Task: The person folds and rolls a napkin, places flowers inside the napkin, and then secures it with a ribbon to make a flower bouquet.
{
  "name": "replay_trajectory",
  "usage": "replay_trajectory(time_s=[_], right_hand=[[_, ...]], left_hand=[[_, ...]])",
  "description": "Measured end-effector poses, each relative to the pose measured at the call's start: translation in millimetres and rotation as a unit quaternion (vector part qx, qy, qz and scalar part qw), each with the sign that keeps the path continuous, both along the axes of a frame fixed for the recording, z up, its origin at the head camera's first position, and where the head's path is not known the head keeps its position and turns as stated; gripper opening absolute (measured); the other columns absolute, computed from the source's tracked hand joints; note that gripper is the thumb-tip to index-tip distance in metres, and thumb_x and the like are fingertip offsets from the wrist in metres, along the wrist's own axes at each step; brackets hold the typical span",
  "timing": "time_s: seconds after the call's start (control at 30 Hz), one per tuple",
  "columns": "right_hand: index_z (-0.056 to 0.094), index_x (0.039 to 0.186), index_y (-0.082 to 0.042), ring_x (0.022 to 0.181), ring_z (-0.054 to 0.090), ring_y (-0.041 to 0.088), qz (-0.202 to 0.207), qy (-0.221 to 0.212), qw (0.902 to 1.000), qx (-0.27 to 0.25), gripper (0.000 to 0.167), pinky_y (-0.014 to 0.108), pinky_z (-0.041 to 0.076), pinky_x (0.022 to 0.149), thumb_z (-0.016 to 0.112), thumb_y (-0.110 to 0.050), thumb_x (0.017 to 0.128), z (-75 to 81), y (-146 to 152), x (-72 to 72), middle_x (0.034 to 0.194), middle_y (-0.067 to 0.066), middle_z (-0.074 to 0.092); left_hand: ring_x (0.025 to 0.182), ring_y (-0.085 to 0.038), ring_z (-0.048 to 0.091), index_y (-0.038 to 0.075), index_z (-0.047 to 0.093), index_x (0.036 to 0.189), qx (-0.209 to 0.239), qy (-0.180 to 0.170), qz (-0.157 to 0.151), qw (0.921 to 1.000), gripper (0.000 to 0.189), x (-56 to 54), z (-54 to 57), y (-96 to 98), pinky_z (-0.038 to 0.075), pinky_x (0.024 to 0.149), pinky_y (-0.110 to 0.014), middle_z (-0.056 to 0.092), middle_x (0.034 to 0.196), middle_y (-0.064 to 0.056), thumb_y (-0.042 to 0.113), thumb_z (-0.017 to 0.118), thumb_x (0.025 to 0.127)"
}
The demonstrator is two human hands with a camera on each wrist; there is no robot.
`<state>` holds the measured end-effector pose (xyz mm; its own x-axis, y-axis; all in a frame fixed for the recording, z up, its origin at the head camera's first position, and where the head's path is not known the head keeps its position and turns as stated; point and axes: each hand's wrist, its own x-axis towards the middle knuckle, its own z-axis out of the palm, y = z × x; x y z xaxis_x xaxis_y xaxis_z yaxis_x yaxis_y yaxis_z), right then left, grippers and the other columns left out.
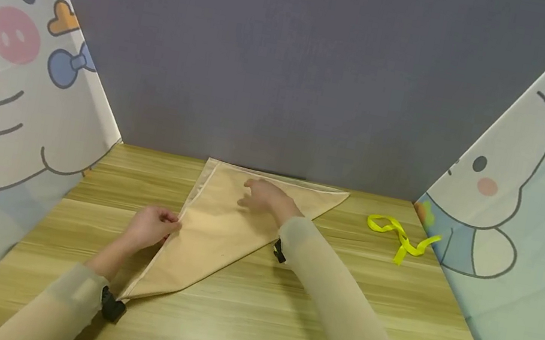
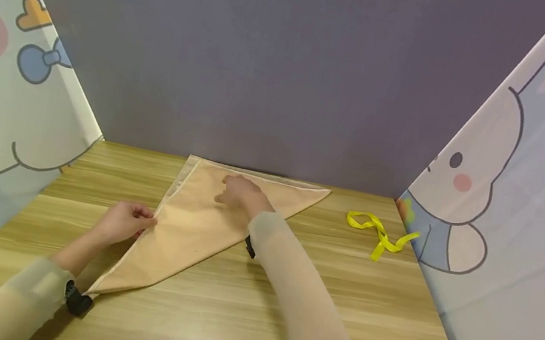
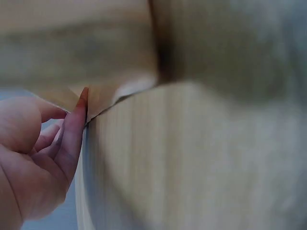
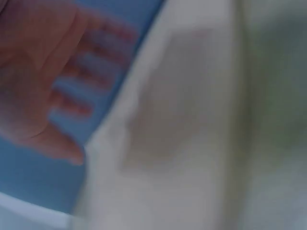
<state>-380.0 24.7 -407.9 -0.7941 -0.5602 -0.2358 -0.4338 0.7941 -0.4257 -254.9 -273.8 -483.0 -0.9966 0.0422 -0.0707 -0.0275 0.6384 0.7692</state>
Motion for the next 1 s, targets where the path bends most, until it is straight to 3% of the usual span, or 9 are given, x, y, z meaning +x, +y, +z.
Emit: replay_trajectory(time_s=[0.1,0.2,0.33,0.9,1.0], right_hand=[[0.029,0.175,-0.017,0.171,0.014,0.042,-0.043,-0.041,0.9971,0.048,0.08,0.065,0.019,0.136,0.061,-0.053,0.111,-21.2,11,11.6,0.182,0.015,0.026],[0.025,0.177,-0.025,0.172,0.002,0.043,-0.058,-0.062,0.9957,0.035,0.085,0.07,0.009,0.135,0.062,-0.059,0.108,-34.1,17,15.9,0.186,0.015,0.009],[0.022,0.177,-0.031,0.171,-0.006,0.044,-0.042,-0.064,0.997,0.01,0.087,0.072,-0.001,0.134,0.064,-0.06,0.107,-41.1,19,16.1,0.186,0.014,-0.001],[0.018,0.177,-0.033,0.172,-0.008,0.037,-0.002,-0.04,0.9992,0.003,0.085,0.068,-0.006,0.135,0.06,-0.061,0.109,-47.8,17,10.2,0.186,0.01,-0.004],[0.016,0.178,-0.033,0.172,-0.009,0.037,0.007,-0.036,0.9993,0.011,0.084,0.067,-0.007,0.135,0.057,-0.062,0.11,-50.0,18,9.4,0.186,0.01,-0.006]], left_hand=[[0.069,-0.014,0.069,-0.006,0.076,0.112,-0.004,0.003,0.004,1.0,0.024,0.1,-0.8,-0.8,0.062,0.062,-0.031,0.078,0.094,-0.013,0.017,0.071,0.105],[0.069,-0.014,0.069,-0.005,0.076,0.111,-0.004,-0.001,0.003,1.0,0.023,0.5,-0.7,-1.7,0.061,0.062,-0.031,0.077,0.092,-0.012,0.017,0.071,0.105],[0.07,-0.015,0.069,-0.004,0.075,0.11,0.0,-0.008,0.002,1.0,0.022,1.6,-0.7,-2.6,0.061,0.063,-0.03,0.077,0.09,-0.01,0.017,0.071,0.104],[0.069,-0.016,0.068,-0.002,0.074,0.109,-0.007,-0.016,0.008,0.9998,0.02,2.9,-2.2,-3.3,0.059,0.064,-0.032,0.075,0.09,-0.009,0.017,0.07,0.103],[0.069,-0.016,0.068,-0.004,0.072,0.115,-0.01,-0.016,0.002,0.9998,0.025,3.7,-2.6,-4.1,0.058,0.063,-0.031,0.075,0.089,-0.008,0.017,0.07,0.103]])
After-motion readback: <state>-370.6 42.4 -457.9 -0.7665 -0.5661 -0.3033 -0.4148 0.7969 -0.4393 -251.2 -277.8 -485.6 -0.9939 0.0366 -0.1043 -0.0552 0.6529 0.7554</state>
